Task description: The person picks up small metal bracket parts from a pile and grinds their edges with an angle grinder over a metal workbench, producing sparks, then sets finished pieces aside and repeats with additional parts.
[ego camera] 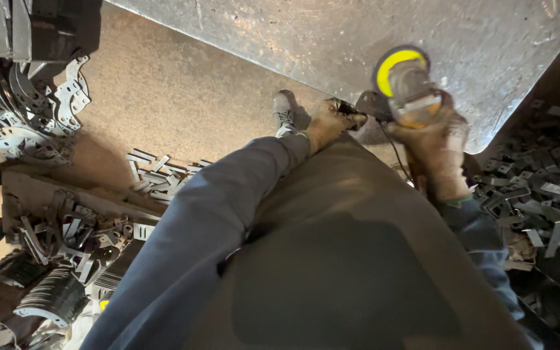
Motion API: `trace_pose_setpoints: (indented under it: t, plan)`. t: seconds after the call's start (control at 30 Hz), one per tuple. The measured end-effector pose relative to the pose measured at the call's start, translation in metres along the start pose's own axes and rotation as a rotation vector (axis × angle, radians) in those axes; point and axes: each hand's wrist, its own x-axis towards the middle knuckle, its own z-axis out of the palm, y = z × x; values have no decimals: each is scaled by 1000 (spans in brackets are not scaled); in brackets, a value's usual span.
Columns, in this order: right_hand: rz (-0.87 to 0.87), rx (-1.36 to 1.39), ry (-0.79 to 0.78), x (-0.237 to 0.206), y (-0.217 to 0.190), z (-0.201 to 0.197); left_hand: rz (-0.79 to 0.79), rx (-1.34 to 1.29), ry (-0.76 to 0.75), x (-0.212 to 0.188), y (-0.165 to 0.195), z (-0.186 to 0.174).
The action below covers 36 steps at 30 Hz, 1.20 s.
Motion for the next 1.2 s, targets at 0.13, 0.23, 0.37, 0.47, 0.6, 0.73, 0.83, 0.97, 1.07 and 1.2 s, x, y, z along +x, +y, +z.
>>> trace_pose_setpoints:
  t: [0.13,0.23,0.37,0.47,0.6,0.73,0.83,0.97,1.07,1.2]
  plan:
    - [-66,26,-12,-3,13,-13,-360,-1012,164,3,9,-7]
    - [-106,5,-39,-8,10,-13,-509,-901,165,4,14,-12]
    - [-129,-62,-57,-7,-4,-8,-513,-1131,172,-4,14,-14]
    - [-147,-16,-84,-5,-16,-8,-426,-1090,231,-5,10,-9]
    - [-173,-122,-170,-3,-30,-11,-386,-1010,261,-7,0,0]
    - [-271,-64,-220,0,-39,-12,241,499,309,-12,-8,1]
    - [-254,-80,-210,6,-39,-11,-46,-43,295,-12,-7,1]
    - [-274,-124,-134,18,-28,-15,-335,-767,267,-11,5,0]
    - [-234,-189,-105,24,-21,-16,-380,-1112,267,-13,11,-1]
    - [-240,-167,-209,23,-22,-9,-413,-1084,271,-14,12,-2]
